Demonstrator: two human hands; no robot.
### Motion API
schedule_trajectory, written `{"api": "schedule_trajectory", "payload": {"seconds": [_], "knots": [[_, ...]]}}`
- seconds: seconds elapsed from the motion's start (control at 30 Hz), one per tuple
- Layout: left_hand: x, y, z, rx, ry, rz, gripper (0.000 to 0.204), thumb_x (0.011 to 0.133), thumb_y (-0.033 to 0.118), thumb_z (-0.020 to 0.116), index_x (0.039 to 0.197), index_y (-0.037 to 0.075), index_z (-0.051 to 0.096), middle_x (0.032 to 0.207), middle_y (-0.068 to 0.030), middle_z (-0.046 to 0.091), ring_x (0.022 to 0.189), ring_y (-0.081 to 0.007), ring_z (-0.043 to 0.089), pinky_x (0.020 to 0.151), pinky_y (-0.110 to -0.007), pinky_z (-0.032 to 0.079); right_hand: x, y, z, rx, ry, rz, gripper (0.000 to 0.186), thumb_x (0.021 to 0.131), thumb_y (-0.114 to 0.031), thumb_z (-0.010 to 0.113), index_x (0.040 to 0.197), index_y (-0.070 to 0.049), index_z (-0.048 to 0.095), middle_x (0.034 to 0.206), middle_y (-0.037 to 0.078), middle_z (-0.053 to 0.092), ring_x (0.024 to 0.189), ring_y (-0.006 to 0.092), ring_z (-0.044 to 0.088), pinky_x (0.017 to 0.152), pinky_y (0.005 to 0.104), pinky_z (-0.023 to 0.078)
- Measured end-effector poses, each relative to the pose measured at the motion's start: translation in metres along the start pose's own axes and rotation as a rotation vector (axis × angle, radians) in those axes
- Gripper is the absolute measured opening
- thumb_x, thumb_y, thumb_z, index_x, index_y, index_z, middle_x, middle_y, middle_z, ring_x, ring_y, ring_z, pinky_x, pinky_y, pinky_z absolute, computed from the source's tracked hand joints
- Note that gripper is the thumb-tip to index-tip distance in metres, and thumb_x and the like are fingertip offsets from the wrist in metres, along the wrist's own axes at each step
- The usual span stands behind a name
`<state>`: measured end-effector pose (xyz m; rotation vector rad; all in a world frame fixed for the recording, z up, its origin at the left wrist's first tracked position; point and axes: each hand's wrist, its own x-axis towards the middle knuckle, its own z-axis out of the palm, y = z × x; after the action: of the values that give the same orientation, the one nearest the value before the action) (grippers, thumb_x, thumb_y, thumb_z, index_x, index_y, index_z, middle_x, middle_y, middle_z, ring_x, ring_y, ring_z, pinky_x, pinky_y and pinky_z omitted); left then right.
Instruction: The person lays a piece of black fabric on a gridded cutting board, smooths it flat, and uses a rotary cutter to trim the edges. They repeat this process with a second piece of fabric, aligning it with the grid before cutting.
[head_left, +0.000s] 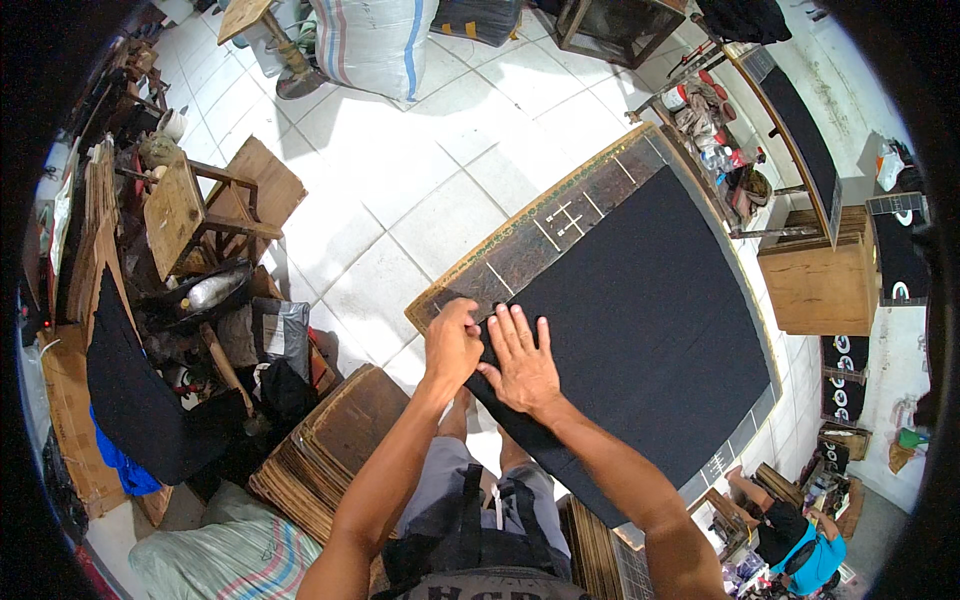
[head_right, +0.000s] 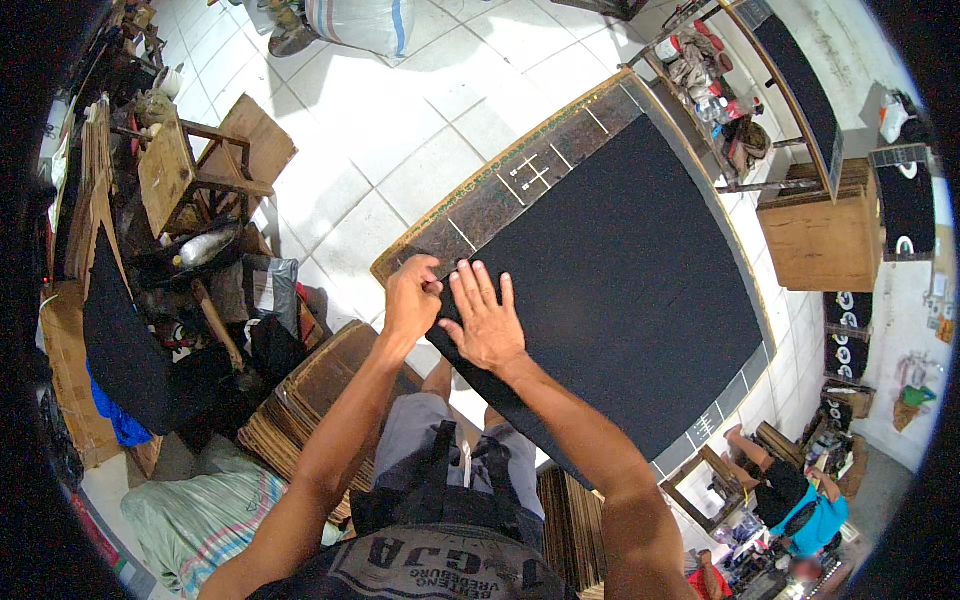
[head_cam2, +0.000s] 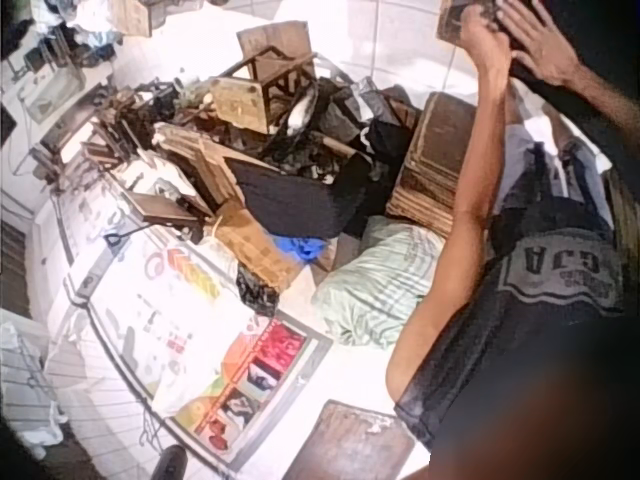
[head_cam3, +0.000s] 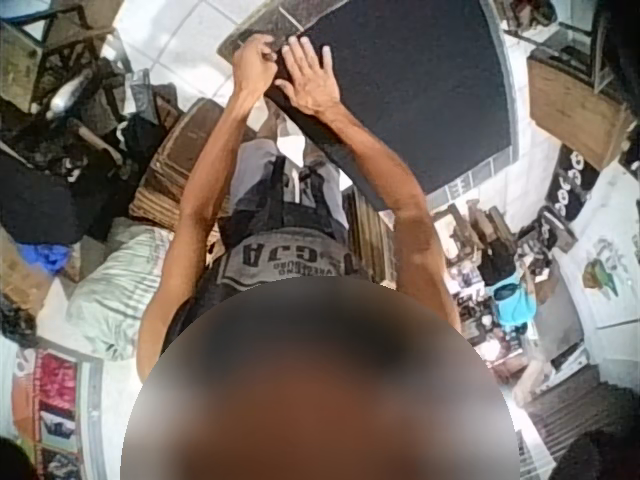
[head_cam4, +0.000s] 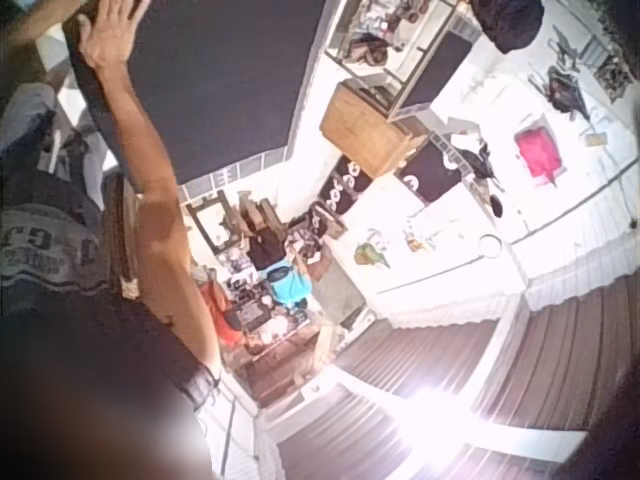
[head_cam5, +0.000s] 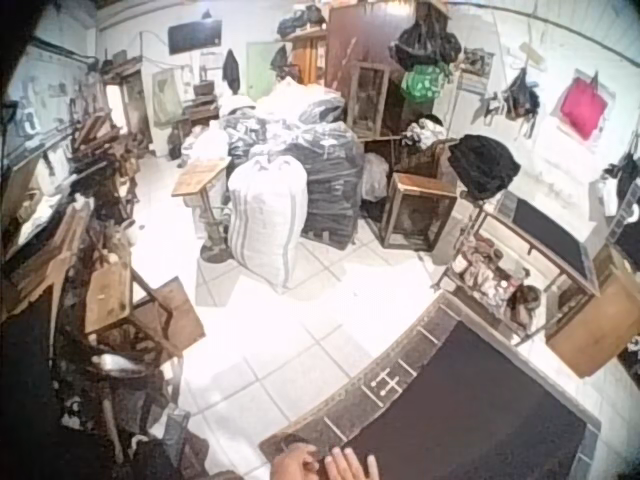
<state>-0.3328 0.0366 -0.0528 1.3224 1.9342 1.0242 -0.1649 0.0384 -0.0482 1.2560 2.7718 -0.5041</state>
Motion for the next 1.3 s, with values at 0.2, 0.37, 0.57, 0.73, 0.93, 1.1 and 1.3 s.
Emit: {"api": "schedule_trajectory", "payload": {"seconds": [0.2, 0.37, 0.57, 0.73, 0.93, 1.1, 1.3], "knots": [[-0.01, -0.014, -0.041, -0.056, 0.236, -0.213, 0.026, 0.083, -0.003, 0.067, 0.109, 0.0, 0.067, 0.098, -0.0153, 0.069, 0.086, -0.0277, 0.068, 0.078, -0.037, 0.054, -0.004, -0.06, 0.021, 0.011, -0.105, -0.027, 0.082, 0.1, -0.055, 0.045, 0.156, 0.002, 0.028, 0.167, 0.019, 0.017, 0.156, 0.032, 0.011, 0.122, 0.0594, 0.011], [-0.029, 0.004, -0.058, 0.008, 0.281, -0.163, 0.028, 0.086, 0.0, 0.068, 0.114, -0.001, 0.064, 0.11, -0.0168, 0.066, 0.101, -0.0293, 0.065, 0.088, -0.04, 0.051, -0.006, -0.074, 0.021, 0.164, -0.088, -0.175, 0.084, 0.099, -0.054, 0.049, 0.154, 0.005, 0.029, 0.165, 0.023, 0.02, 0.155, 0.0338, 0.014, 0.123, 0.0548, 0.013], [-0.027, 0.041, -0.011, -0.06, 0.197, -0.011, 0.039, 0.089, 0.006, 0.069, 0.127, -0.001, 0.059, 0.126, -0.0183, 0.061, 0.12, -0.031, 0.057, 0.107, -0.042, 0.042, 0.006, 0.068, -0.024, -0.004, 0.049, 0.009, 0.082, 0.099, -0.057, 0.047, 0.156, -0.001, 0.03, 0.166, 0.017, 0.022, 0.154, 0.0316, 0.018, 0.123, 0.0548, 0.014], [-0.01, 0.064, 0.059, 0.212, -0.132, 0.283, 0.054, 0.095, 0.024, 0.063, 0.14, -0.003, 0.05, 0.15, -0.0229, 0.046, 0.145, -0.0399, 0.036, 0.119, -0.058, 0.025, 0.011, 0.193, -0.07, -0.12, 0.224, 0.342, 0.081, 0.098, -0.052, 0.051, 0.156, -0.001, 0.028, 0.166, 0.019, 0.019, 0.155, 0.0347, 0.015, 0.123, 0.0555, 0.012], [-0.011, 0.075, 0.101, 0.49, -0.274, 0.383, 0.076, 0.1, 0.048, 0.053, 0.149, -0.007, 0.038, 0.16, -0.0261, 0.03, 0.151, -0.0402, 0.025, 0.12, -0.061, 0.016, 0.047, 0.229, -0.104, -0.088, -0.049, 0.071, 0.079, 0.104, -0.058, 0.031, 0.159, -0.002, 0.022, 0.168, 0.014, 0.016, 0.157, 0.0273, 0.01, 0.126, 0.0496, 0.007], [-0.015, 0.069, 0.107, 0.617, -0.404, 0.278, 0.089, 0.095, 0.056, 0.057, 0.153, -0.005, 0.029, 0.165, -0.0214, 0.02, 0.154, -0.0357, 0.014, 0.122, -0.058, 0.006, 0.104, 0.341, -0.107, -0.113, 0.13, 0.203, 0.076, 0.104, -0.054, 0.036, 0.159, -0.003, 0.023, 0.168, 0.014, 0.017, 0.156, 0.0271, 0.012, 0.125, 0.0506, 0.009], [-0.015, 0.07, 0.108, 0.66, -0.436, 0.242, 0.09, 0.095, 0.057, 0.057, 0.155, -0.004, 0.027, 0.165, -0.0209, 0.019, 0.155, -0.0349, 0.011, 0.123, -0.057, 0.004, 0.113, 0.392, -0.101, -0.175, 0.091, 0.217, 0.079, 0.104, -0.061, 0.026, 0.16, -0.007, 0.021, 0.169, 0.01, 0.016, 0.156, 0.0259, 0.01, 0.126, 0.0534, 0.005]]}}
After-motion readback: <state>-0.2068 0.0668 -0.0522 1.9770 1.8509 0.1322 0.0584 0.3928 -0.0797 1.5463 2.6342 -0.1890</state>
